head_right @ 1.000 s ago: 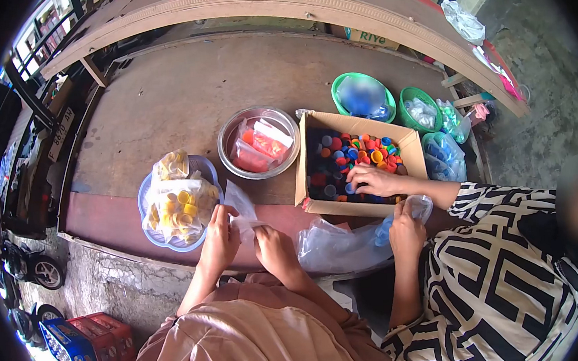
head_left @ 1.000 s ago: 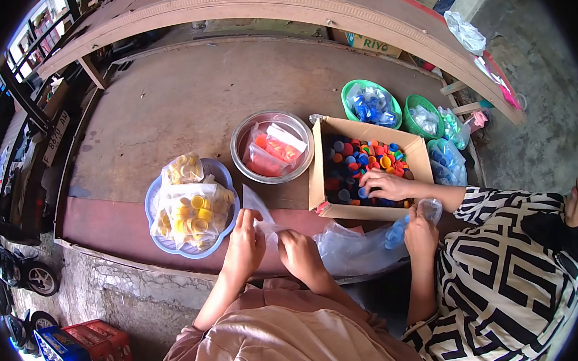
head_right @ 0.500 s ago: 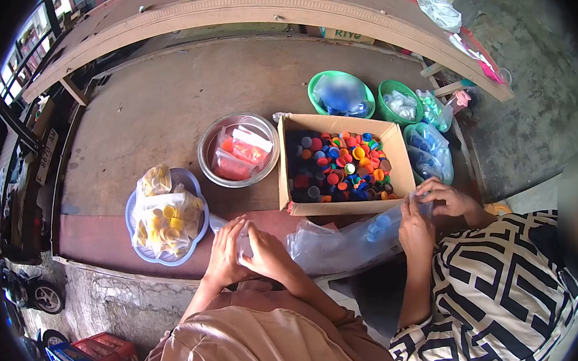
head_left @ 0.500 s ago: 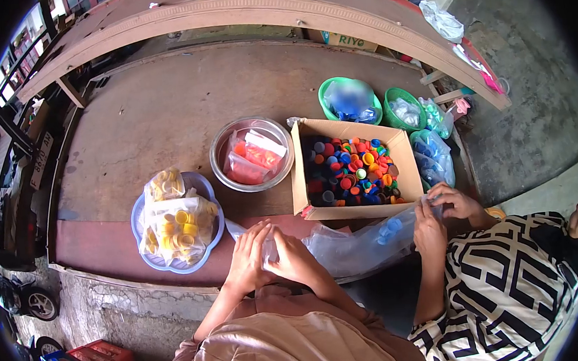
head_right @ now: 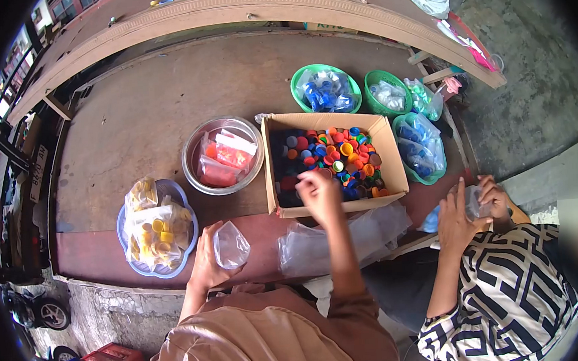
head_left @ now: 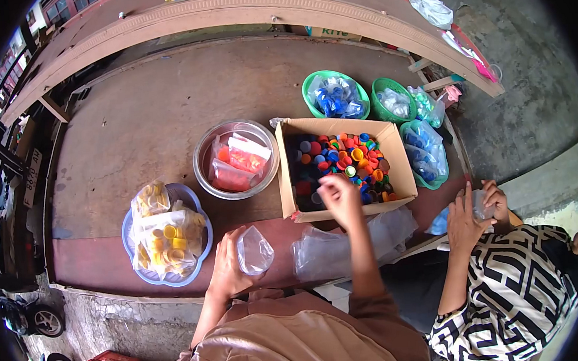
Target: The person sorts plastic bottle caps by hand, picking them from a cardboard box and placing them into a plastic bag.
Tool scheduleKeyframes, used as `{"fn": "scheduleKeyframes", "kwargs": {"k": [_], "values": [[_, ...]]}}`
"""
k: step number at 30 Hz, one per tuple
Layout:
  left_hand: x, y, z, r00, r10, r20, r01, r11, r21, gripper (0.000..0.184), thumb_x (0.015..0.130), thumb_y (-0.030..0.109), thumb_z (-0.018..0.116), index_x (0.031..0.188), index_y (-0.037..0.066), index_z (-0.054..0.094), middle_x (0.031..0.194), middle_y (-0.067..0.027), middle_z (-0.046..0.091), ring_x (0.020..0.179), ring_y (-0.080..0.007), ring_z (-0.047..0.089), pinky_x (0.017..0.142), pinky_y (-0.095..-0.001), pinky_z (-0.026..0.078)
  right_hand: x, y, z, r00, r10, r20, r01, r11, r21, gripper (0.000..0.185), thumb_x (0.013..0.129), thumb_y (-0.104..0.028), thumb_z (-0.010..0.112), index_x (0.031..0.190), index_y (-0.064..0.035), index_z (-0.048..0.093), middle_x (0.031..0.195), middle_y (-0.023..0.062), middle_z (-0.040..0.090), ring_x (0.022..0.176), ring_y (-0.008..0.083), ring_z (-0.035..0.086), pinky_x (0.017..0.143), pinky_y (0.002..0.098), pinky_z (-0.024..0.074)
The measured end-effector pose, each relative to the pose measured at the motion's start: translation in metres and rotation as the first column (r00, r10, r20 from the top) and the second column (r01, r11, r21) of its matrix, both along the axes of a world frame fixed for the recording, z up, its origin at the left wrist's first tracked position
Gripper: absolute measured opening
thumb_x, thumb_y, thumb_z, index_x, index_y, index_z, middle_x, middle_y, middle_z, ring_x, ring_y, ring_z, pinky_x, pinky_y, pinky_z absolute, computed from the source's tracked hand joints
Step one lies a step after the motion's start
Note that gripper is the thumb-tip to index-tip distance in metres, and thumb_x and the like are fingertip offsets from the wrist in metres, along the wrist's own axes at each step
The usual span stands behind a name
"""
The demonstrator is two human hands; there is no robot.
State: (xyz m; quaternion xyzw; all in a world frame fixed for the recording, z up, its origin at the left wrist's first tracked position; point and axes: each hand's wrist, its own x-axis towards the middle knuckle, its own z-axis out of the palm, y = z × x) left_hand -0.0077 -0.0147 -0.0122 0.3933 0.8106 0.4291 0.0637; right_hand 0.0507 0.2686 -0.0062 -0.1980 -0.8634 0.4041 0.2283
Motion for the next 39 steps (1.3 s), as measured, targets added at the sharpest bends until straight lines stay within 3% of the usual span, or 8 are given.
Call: {"fn": "scheduleKeyframes", "kwargs": {"k": [2, 8, 23, 26, 30, 33, 35, 39], "values": [[-0.001, 0.003, 0.005, 1.000, -0.019, -0.005, 0.019, 1.000, 0.013, 0.093, 0.048, 0.019, 0.082, 0.125, 0.002, 0.033, 0.113, -0.0183, 0.046, 0.104, -0.0369, 0.047, 0.088, -0.0432, 0.039, 0.005, 0.061, -0.033, 0.977, -0.171, 0.130, 0.097, 0.890, 0.446, 0.020, 0.071, -0.011, 0.069, 0.089, -0.0040, 0.063, 0.083, 0.0136, 0.061, 0.071, 0.0288, 0.062, 0.061, 0.0355, 0.0508], [0.000, 0.009, 0.006, 0.998, -0.056, 0.005, 0.056, 0.998, -0.031, 0.092, 0.048, 0.022, 0.083, 0.124, 0.002, 0.035, 0.111, -0.0186, 0.047, 0.102, -0.0371, 0.048, 0.087, -0.0434, 0.040, 0.014, 0.100, -0.078, 0.925, -0.110, 0.364, -0.004, 0.954, 0.299, 0.030, 0.055, -0.016, 0.079, 0.078, -0.0016, 0.066, 0.085, 0.0165, 0.061, 0.081, 0.0324, 0.060, 0.073, 0.0387, 0.0492], [-0.012, 0.029, 0.005, 0.995, -0.089, 0.054, 0.093, 0.993, -0.066, 0.089, 0.053, 0.025, 0.080, 0.127, 0.005, 0.036, 0.115, -0.0152, 0.048, 0.107, -0.0332, 0.047, 0.090, -0.0428, 0.037, 0.013, 0.093, -0.078, 0.863, -0.203, 0.462, 0.065, 0.953, 0.296, 0.030, 0.054, -0.011, 0.077, 0.075, 0.0003, 0.058, 0.080, 0.0152, 0.059, 0.076, 0.0316, 0.059, 0.071, 0.0371, 0.0484], [-0.012, 0.030, 0.005, 0.994, -0.093, 0.060, 0.098, 0.992, -0.084, 0.090, 0.052, 0.023, 0.082, 0.127, 0.004, 0.034, 0.116, -0.0164, 0.048, 0.106, -0.0349, 0.047, 0.090, -0.0434, 0.038, 0.017, 0.094, -0.085, 0.929, -0.192, 0.317, 0.056, 0.918, 0.392, 0.034, 0.055, -0.011, 0.077, 0.081, -0.0020, 0.056, 0.080, 0.0117, 0.058, 0.072, 0.0268, 0.059, 0.067, 0.0343, 0.0482], [-0.013, 0.031, 0.004, 0.993, -0.090, 0.074, 0.096, 0.991, -0.090, 0.090, 0.052, 0.022, 0.083, 0.126, 0.004, 0.034, 0.116, -0.0171, 0.048, 0.106, -0.0359, 0.048, 0.090, -0.0438, 0.038, 0.004, 0.072, -0.057, 0.968, -0.235, -0.085, 0.245, 0.959, 0.141, 0.029, 0.063, -0.009, 0.075, 0.084, -0.0034, 0.056, 0.082, 0.0060, 0.060, 0.071, 0.0156, 0.058, 0.062, 0.0272, 0.0454], [-0.014, 0.032, -0.001, 0.993, -0.089, 0.072, 0.095, 0.992, -0.087, 0.090, 0.052, 0.025, 0.080, 0.127, 0.004, 0.035, 0.115, -0.0159, 0.048, 0.105, -0.0340, 0.047, 0.089, -0.0432, 0.038, -0.005, -0.006, -0.006, 0.971, -0.059, -0.230, 0.024, 0.988, -0.151, 0.023, 0.068, -0.012, 0.073, 0.083, -0.0043, 0.058, 0.080, 0.0048, 0.062, 0.072, 0.0126, 0.058, 0.063, 0.0260, 0.0452], [-0.014, 0.034, -0.004, 0.994, -0.086, 0.070, 0.091, 0.994, -0.061, 0.089, 0.052, 0.024, 0.080, 0.127, 0.004, 0.035, 0.114, -0.0163, 0.048, 0.105, -0.0345, 0.048, 0.088, -0.0432, 0.038, -0.004, -0.046, 0.006, 0.907, 0.307, -0.289, -0.338, 0.939, -0.065, 0.023, 0.067, -0.012, 0.074, 0.083, -0.0039, 0.061, 0.078, 0.0062, 0.062, 0.071, 0.0169, 0.060, 0.065, 0.0281, 0.0461], [-0.016, 0.033, -0.013, 0.992, -0.121, 0.047, 0.124, 0.991, -0.059, 0.089, 0.052, 0.023, 0.080, 0.126, 0.004, 0.035, 0.114, -0.0169, 0.049, 0.103, -0.0352, 0.048, 0.088, -0.0434, 0.039, 0.000, -0.089, 0.011, 0.831, 0.555, -0.034, -0.548, 0.829, 0.110, 0.025, 0.069, -0.020, 0.075, 0.089, -0.0076, 0.065, 0.085, 0.0051, 0.060, 0.081, 0.0213, 0.058, 0.071, 0.0309, 0.0457]]}}
